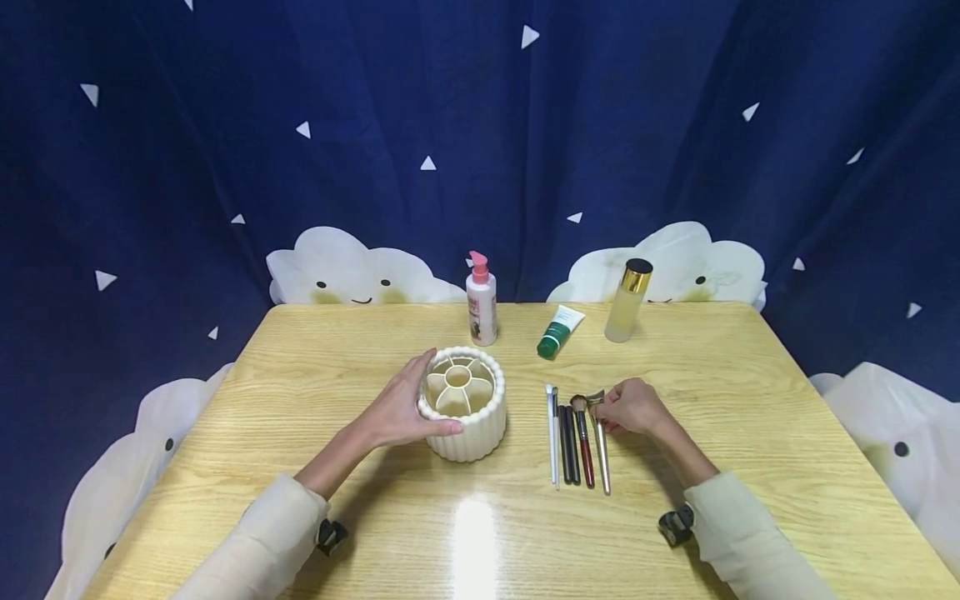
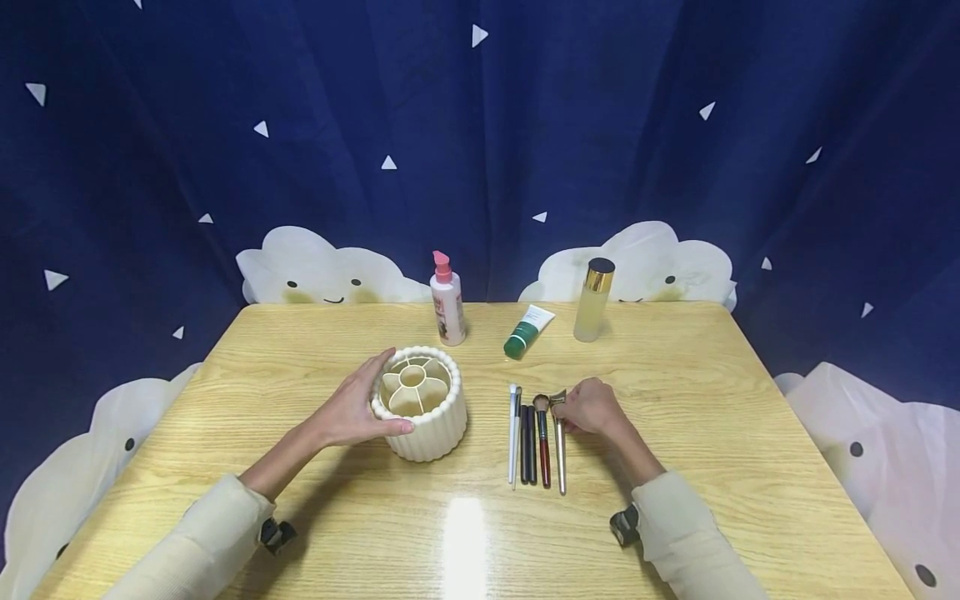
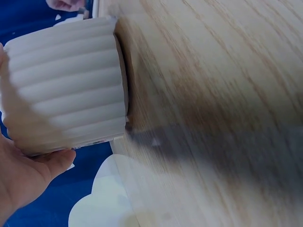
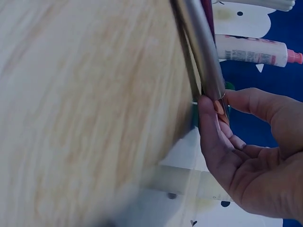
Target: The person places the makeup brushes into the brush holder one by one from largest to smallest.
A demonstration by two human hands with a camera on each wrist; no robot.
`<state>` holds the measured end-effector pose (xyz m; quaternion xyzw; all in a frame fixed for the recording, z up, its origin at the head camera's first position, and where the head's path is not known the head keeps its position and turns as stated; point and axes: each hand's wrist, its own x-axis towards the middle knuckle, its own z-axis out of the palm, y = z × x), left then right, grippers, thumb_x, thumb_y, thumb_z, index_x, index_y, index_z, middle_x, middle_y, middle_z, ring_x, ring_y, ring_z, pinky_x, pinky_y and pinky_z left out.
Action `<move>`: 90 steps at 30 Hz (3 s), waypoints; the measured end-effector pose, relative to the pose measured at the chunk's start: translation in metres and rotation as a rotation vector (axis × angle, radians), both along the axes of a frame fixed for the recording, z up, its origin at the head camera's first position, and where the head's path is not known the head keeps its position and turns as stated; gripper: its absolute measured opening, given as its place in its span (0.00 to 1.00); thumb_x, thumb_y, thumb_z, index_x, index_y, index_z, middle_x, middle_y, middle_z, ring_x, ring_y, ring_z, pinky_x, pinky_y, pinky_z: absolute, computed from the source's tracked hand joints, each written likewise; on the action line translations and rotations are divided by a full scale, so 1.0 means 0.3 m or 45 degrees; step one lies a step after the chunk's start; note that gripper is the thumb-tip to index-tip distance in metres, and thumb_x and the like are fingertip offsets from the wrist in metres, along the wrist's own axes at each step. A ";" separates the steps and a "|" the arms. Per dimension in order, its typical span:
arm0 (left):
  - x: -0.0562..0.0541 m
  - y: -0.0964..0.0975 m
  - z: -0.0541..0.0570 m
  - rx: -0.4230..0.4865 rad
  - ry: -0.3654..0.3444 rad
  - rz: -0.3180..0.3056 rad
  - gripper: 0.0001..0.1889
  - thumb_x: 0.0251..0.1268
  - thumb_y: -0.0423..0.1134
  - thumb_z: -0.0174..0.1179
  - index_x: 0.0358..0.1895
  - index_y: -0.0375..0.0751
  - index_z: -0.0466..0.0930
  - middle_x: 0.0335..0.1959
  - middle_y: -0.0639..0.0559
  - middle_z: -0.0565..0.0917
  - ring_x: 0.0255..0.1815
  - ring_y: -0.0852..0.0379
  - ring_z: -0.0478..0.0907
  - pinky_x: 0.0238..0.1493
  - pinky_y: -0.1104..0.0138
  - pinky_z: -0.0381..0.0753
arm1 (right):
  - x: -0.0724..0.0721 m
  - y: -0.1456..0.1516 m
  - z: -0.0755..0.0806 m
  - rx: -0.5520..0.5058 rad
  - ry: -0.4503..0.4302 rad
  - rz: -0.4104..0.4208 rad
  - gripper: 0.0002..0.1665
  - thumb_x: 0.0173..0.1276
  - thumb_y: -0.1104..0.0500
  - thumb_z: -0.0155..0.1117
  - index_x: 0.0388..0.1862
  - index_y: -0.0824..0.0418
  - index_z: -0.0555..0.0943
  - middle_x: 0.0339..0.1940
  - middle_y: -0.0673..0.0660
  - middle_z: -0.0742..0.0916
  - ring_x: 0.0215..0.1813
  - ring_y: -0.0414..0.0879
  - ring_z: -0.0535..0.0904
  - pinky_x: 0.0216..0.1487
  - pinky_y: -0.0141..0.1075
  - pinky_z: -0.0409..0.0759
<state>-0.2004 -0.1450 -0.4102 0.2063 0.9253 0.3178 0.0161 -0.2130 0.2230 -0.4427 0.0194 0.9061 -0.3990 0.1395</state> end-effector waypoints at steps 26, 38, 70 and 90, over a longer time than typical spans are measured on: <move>-0.011 -0.003 -0.017 0.012 -0.044 0.002 0.64 0.36 0.67 0.70 0.76 0.43 0.44 0.74 0.39 0.56 0.72 0.38 0.58 0.68 0.42 0.61 | -0.024 -0.068 0.206 -0.181 0.303 -0.064 0.19 0.64 0.52 0.64 0.39 0.69 0.83 0.28 0.55 0.87 0.30 0.43 0.82 0.33 0.31 0.83; -0.015 -0.006 -0.010 0.018 -0.057 0.003 0.64 0.37 0.67 0.70 0.76 0.43 0.43 0.73 0.39 0.57 0.73 0.39 0.58 0.68 0.43 0.62 | -0.063 -0.217 0.322 -0.397 0.586 -0.142 0.15 0.63 0.55 0.65 0.37 0.67 0.83 0.22 0.44 0.84 0.26 0.36 0.80 0.31 0.27 0.80; -0.014 -0.006 -0.015 0.045 -0.075 0.007 0.64 0.36 0.68 0.70 0.76 0.45 0.44 0.72 0.41 0.59 0.72 0.42 0.60 0.68 0.44 0.63 | -0.101 -0.479 0.277 -0.791 0.760 -0.203 0.10 0.61 0.62 0.67 0.34 0.71 0.84 0.33 0.65 0.88 0.29 0.38 0.84 0.37 0.37 0.86; -0.016 -0.004 -0.013 0.051 -0.086 0.009 0.65 0.35 0.67 0.71 0.76 0.44 0.44 0.73 0.41 0.58 0.72 0.42 0.59 0.68 0.45 0.63 | -0.095 -0.502 0.204 -0.384 0.660 0.022 0.08 0.61 0.59 0.66 0.31 0.65 0.84 0.29 0.59 0.89 0.29 0.40 0.79 0.33 0.30 0.75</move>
